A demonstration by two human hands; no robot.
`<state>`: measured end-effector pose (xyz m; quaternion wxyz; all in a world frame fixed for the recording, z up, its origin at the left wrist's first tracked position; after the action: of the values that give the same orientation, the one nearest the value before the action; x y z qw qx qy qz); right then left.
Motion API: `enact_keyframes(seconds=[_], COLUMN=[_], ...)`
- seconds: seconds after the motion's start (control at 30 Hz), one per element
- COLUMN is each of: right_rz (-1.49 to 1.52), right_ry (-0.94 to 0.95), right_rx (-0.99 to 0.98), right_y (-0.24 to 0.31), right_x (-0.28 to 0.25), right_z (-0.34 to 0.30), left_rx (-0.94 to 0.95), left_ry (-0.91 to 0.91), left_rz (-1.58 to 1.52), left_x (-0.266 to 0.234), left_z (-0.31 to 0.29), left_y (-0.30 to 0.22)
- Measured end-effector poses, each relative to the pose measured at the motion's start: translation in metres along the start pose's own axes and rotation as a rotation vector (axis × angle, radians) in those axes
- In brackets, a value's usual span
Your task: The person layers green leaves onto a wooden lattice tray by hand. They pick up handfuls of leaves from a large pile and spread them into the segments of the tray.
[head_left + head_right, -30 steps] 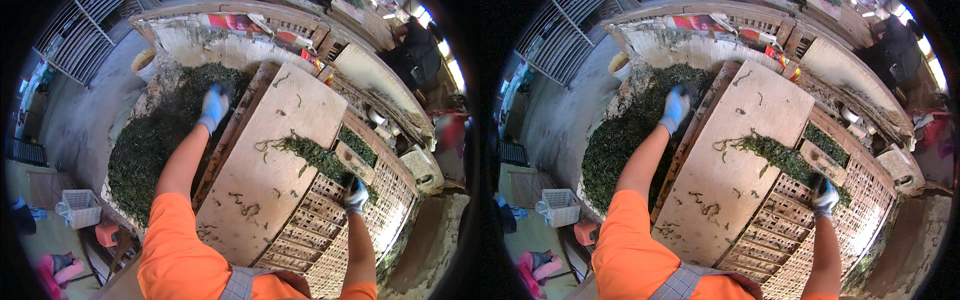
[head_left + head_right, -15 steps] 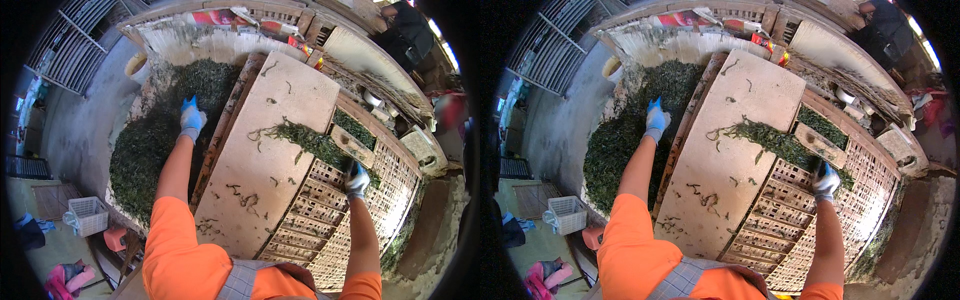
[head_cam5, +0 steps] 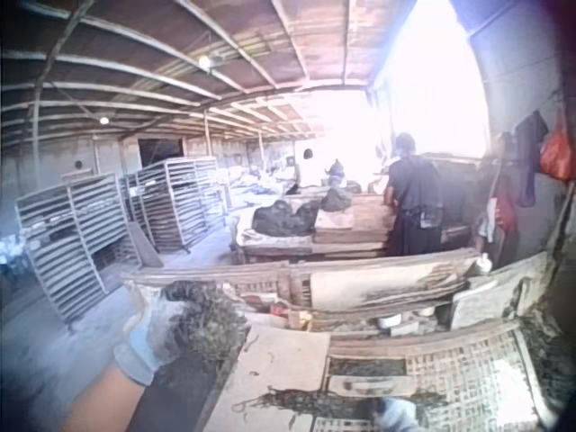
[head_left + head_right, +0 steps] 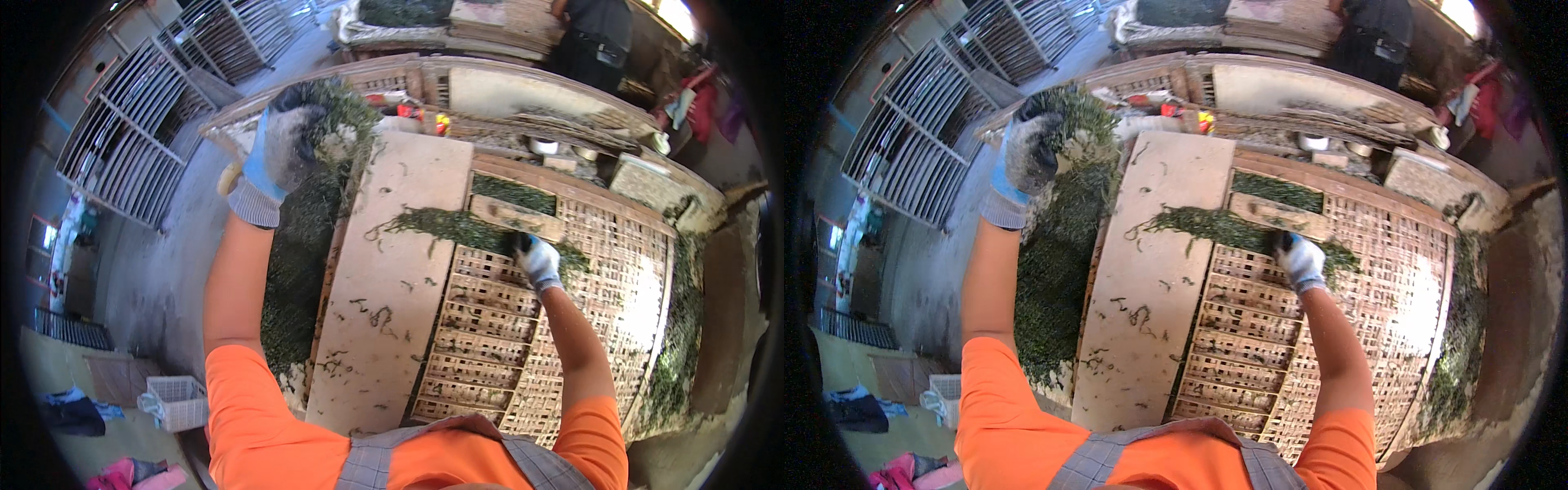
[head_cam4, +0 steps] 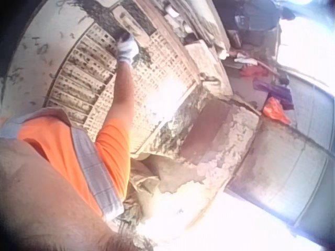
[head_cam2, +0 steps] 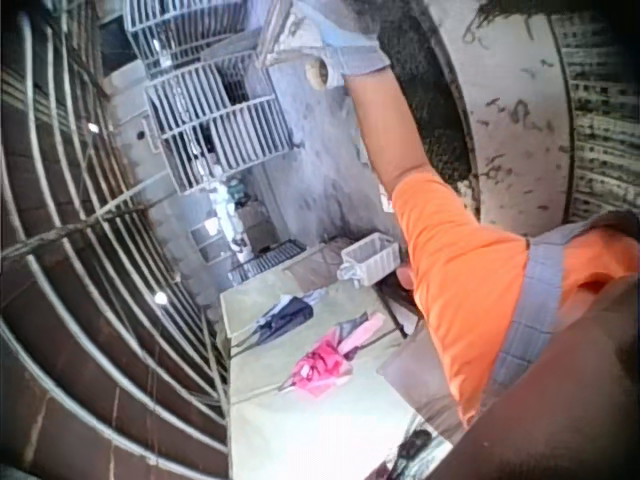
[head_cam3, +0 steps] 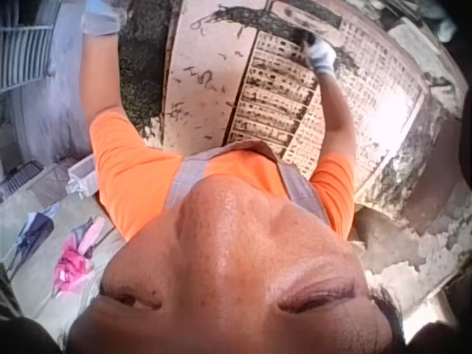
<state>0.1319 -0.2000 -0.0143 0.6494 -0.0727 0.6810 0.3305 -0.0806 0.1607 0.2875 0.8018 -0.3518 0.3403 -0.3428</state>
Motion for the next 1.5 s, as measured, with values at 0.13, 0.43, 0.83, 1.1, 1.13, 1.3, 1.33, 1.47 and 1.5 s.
enact_keyframes(seconds=[0.13, 0.43, 0.83, 1.1, 1.13, 1.3, 1.33, 1.47, 1.5], right_rz=[1.493, 0.607, -0.236, 0.181, 0.040, 0.302, 0.170, -0.007, 0.030], right_ry=[0.206, 0.151, -0.102, -0.226, -0.165, -0.094, 0.005, 0.176, 0.218], right_rx=[-0.244, -0.152, -0.558, 0.138, -0.161, -0.361, -0.374, -0.368, -0.348], right_y=[0.034, -0.001, 0.026, 0.008, 0.036, 0.076, 0.084, 0.094, 0.096], right_x=[-0.028, -0.072, 0.012, -0.002, 0.009, -0.002, 0.016, 0.052, 0.048], right_z=[0.003, 0.001, -0.070, -0.044, -0.052, -0.037, -0.033, -0.015, -0.019], left_rx=[0.641, 0.430, 0.398, 0.294, 0.287, 0.083, 0.032, 0.178, 0.245], left_ry=[0.173, 0.731, 0.922, 0.562, 0.612, 0.742, 0.825, 0.780, 0.789], left_rz=[0.492, 0.931, 0.895, 0.833, 0.852, 1.175, 1.253, 1.301, 1.338], left_x=[0.092, 0.304, 0.325, 0.281, 0.276, 0.221, 0.214, 0.206, 0.212], left_z=[0.032, -0.081, -0.163, -0.149, -0.144, -0.096, -0.093, -0.080, -0.076], left_y=[-0.060, 0.111, 0.130, 0.132, 0.136, 0.127, 0.138, 0.175, 0.174])
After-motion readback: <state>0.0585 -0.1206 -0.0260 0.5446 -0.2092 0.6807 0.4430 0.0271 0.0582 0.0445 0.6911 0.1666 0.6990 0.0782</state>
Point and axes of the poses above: each hand's wrist, its own z-axis towards the middle knuckle, its own x-axis out of the palm, y = z × x, the point moved 5 cm from there along z, towards the middle knuckle
